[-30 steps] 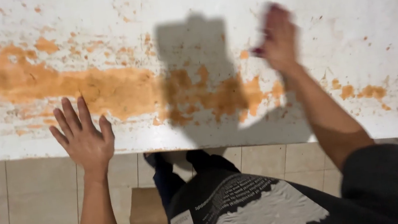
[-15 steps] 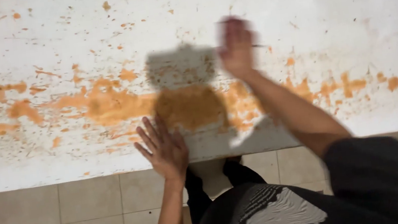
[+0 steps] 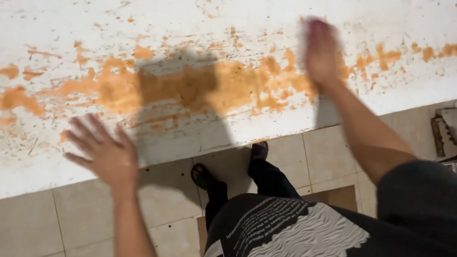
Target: The person washes a green bowl, a red cloth, a metal bowl, and a plastic container in the sink, then uses the red cloth to wipe a white countertop. The person repeats wiping the countertop after rinsing the cloth again.
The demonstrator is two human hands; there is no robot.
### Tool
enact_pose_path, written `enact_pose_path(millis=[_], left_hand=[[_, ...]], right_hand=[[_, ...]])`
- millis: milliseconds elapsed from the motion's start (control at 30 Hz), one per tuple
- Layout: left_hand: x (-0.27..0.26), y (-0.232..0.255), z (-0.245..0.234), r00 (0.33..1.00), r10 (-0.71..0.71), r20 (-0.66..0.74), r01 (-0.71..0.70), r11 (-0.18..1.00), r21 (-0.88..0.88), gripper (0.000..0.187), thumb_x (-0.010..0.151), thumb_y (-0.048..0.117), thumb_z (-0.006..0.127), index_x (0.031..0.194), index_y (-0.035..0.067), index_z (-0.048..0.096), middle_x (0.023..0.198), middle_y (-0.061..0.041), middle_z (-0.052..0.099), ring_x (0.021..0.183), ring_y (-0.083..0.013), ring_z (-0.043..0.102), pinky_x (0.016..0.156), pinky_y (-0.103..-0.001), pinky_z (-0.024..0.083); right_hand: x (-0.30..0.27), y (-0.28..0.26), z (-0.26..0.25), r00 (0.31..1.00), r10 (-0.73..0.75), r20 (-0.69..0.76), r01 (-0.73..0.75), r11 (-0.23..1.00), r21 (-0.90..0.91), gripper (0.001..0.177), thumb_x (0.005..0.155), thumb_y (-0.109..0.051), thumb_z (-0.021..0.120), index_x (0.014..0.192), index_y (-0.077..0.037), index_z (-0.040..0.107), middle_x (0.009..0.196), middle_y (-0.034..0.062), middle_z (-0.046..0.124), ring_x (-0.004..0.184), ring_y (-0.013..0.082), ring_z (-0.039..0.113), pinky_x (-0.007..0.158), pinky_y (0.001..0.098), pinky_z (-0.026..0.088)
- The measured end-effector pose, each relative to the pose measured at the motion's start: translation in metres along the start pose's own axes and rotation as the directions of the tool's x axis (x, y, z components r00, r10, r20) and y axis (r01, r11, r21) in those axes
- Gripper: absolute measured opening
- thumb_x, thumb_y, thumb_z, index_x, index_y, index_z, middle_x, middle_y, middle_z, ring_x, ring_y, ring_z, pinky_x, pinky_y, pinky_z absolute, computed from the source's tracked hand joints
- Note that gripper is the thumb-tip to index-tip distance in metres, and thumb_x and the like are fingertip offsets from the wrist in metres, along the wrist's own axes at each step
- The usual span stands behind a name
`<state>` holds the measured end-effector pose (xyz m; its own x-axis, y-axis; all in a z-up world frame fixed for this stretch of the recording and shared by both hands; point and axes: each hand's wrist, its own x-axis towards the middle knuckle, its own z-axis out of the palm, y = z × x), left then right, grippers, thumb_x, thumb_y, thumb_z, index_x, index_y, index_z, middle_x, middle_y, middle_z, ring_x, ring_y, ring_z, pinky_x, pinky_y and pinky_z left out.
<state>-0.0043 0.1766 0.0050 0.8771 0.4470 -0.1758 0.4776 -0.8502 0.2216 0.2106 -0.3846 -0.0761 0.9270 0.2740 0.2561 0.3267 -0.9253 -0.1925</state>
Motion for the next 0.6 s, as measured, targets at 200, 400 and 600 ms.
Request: enact_pose_path(millis=[200, 400, 600], left_hand=[[0.01, -0.042, 0.023, 0.882, 0.082, -0.463, -0.096, 0.995, -0.005, 0.052, 0.117, 0.023, 0.06, 0.164, 0.006, 0.046, 0.17, -0.017, 0.038, 0.156, -0.0443, 0.033, 0.123, -0.067, 0.019], [0.001, -0.045, 0.021, 0.914, 0.058, -0.402, -0.085, 0.995, -0.05, 0.052, 0.117, 0.023, 0.051, 0.166, 0.011, 0.039, 0.173, -0.011, 0.031, 0.162, -0.0376, 0.026, 0.13, -0.062, 0.018], [0.006, -0.043, 0.025, 0.926, 0.001, -0.377, 0.011, 0.999, 0.031, 0.051, 0.122, 0.038, 0.03, 0.17, 0.023, 0.032, 0.176, 0.002, 0.025, 0.165, -0.0235, 0.019, 0.136, -0.048, 0.01]], right_hand=[[-0.106, 0.092, -0.016, 0.875, 0.284, -0.392, -0.454, 0.764, -0.458, 0.052, 0.11, -0.034, 0.064, 0.146, 0.002, 0.071, 0.156, 0.0219, 0.049, 0.13, 0.0566, 0.045, 0.091, 0.0755, 0.048], [-0.003, -0.153, 0.044, 0.979, -0.027, -0.204, 0.026, 1.0, -0.009, 0.063, 0.118, -0.03, 0.061, 0.168, -0.002, 0.034, 0.173, 0.0189, 0.029, 0.162, 0.0385, 0.027, 0.133, 0.0544, 0.011], [0.015, -0.415, 0.049, 0.956, -0.294, 0.006, 0.292, 0.952, 0.093, 0.071, 0.105, -0.028, 0.048, 0.169, -0.01, 0.023, 0.173, 0.0116, 0.029, 0.158, 0.0424, 0.032, 0.121, 0.0618, 0.034]])
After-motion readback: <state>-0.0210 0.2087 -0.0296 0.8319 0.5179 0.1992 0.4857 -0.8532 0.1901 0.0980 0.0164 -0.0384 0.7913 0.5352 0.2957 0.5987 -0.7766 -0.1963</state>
